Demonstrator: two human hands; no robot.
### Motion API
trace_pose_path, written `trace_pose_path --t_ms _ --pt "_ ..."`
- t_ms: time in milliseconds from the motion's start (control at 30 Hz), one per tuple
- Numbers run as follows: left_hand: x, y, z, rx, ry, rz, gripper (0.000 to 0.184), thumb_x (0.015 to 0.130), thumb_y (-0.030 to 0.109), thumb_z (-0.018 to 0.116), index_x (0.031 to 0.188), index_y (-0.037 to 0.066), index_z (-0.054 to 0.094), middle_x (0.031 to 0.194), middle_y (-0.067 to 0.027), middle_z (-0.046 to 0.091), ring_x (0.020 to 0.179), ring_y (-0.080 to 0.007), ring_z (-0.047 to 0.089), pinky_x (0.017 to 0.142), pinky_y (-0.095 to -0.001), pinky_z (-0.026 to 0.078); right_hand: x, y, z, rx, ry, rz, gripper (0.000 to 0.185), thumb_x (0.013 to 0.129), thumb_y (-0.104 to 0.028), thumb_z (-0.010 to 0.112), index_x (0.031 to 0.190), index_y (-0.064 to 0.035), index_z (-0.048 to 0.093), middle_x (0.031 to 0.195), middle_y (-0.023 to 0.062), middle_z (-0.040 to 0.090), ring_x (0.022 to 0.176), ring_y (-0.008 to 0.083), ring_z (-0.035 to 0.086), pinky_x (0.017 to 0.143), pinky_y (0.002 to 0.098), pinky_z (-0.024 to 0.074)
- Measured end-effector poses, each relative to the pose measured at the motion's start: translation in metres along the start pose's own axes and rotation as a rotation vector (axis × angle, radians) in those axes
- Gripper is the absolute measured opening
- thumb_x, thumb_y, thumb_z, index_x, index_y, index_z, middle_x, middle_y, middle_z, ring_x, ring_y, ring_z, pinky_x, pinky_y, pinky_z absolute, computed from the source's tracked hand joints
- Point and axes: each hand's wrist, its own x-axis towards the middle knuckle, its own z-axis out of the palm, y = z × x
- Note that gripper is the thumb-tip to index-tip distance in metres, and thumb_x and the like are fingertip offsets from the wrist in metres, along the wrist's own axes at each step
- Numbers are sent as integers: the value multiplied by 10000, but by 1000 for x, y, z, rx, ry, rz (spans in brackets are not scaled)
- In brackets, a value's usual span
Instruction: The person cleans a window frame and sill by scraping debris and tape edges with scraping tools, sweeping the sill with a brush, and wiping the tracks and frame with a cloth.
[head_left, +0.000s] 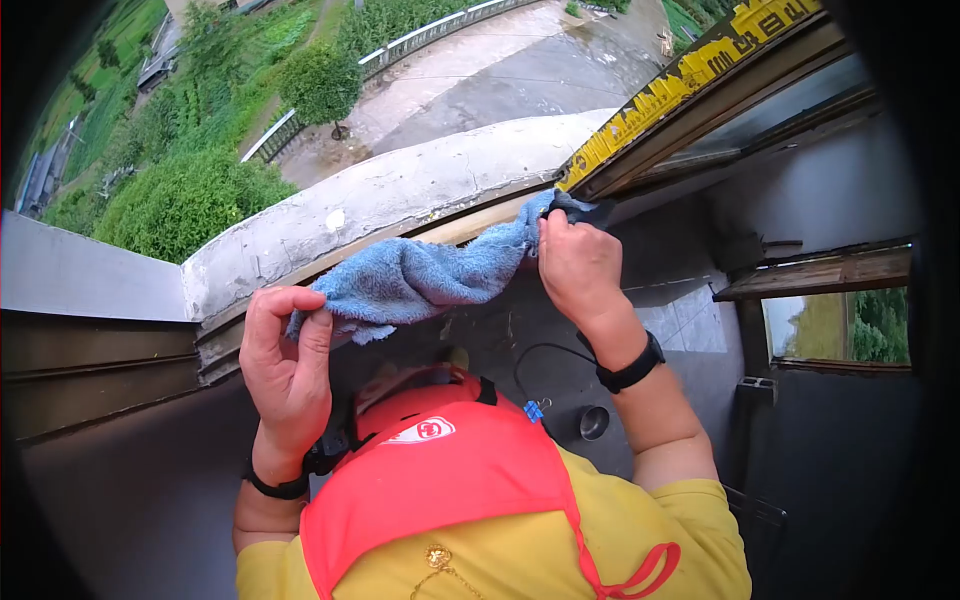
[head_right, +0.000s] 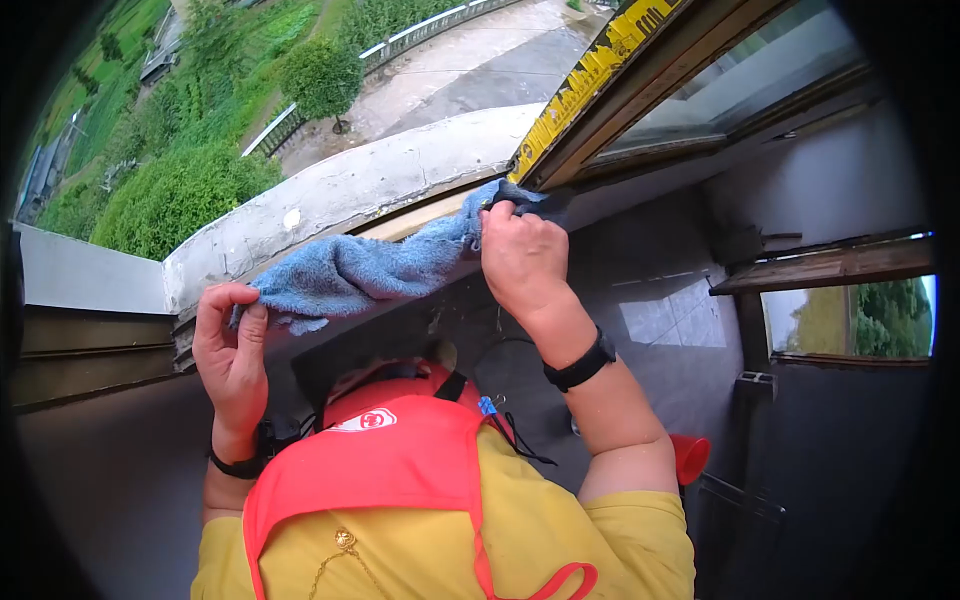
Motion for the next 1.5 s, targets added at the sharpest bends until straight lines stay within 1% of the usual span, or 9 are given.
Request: trace_pose_path --t_ms 133,167,333,400,800,1000,1133,1267,1500 --pt "-9 5 -30 -116 237 -124 110 936 -3 557 1044 17 546 1027 -27 526 939 -93 489 848 -226 405 -12 -59 -4 209 16 -216 311 887 -256 592 867 54 597 580 106 609 558 232 644 533 349 511" --pt "-11 6 -39 -56 282 -90 113 932 -11 558 1043 13 550 1024 -28 527 942 -94 489 847 -224 404 -13 -78 -3 270 66 -270 253 871 -240 613 769 -19 543 564 100 591 540 261 629 507 366 500" --pt "-21 17 -63 301 398 94 85 923 -35 553 992 4 585 1006 -45 523 933 -117 506 834 -234 417 -23 -146 -6 599 47 -476 314 885 -291 581 820 15 567 593 119 595 572 272 624 549 375 501" --pt "-26 24 -67 621 409 188 85 919 -44 551 965 3 604 991 -55 520 920 -131 518 817 -244 432 -14 -147 -13 705 -140 -434 326 901 -311 550 783 -9 570 620 143 621 571 288 640 549 385 511" --pt "-50 11 -67 1331 639 306 246 770 -89 660 943 76 714 943 -71 532 887 -238 533 771 -329 463 5 -81 -19 356 -12 -397 310 916 -335 568 725 -92 582 613 113 595 603 303 614 539 428 470" --pt "-66 -14 -55 1721 347 -134 334 796 73 614 1126 72 662 984 -64 462 1001 -268 450 807 -360 413 7 -82 -17 398 -43 -401 323 929 -337 558 732 -81 566 612 125 583 604 319 604 539 433 459" --pt "-50 -2 -53 1694 231 -282 227 826 137 591 1024 38 643 969 -86 477 949 -267 470 776 -380 417 7 -80 -22 344 -85 -428 414 890 -460 599 751 -72 566 605 103 576 594 299 601 530 419 450" --pt "-50 -8 -53 1531 350 -188 356 867 329 616 1029 12 602 942 -97 512 896 -271 496 739 -392 427 7 -77 -24 362 -85 -490 456 829 -508 653 737 -72 555 598 93 568 582 278 595 517 397 444" --pt "-48 7 -43 1516 148 -162 415 825 368 683 964 -5 566 894 -110 565 854 -286 508 737 -391 430 6 -77 -11 401 -17 -480 423 789 -455 716 720 -78 537 575 80 537 550 267 570 496 378 433"
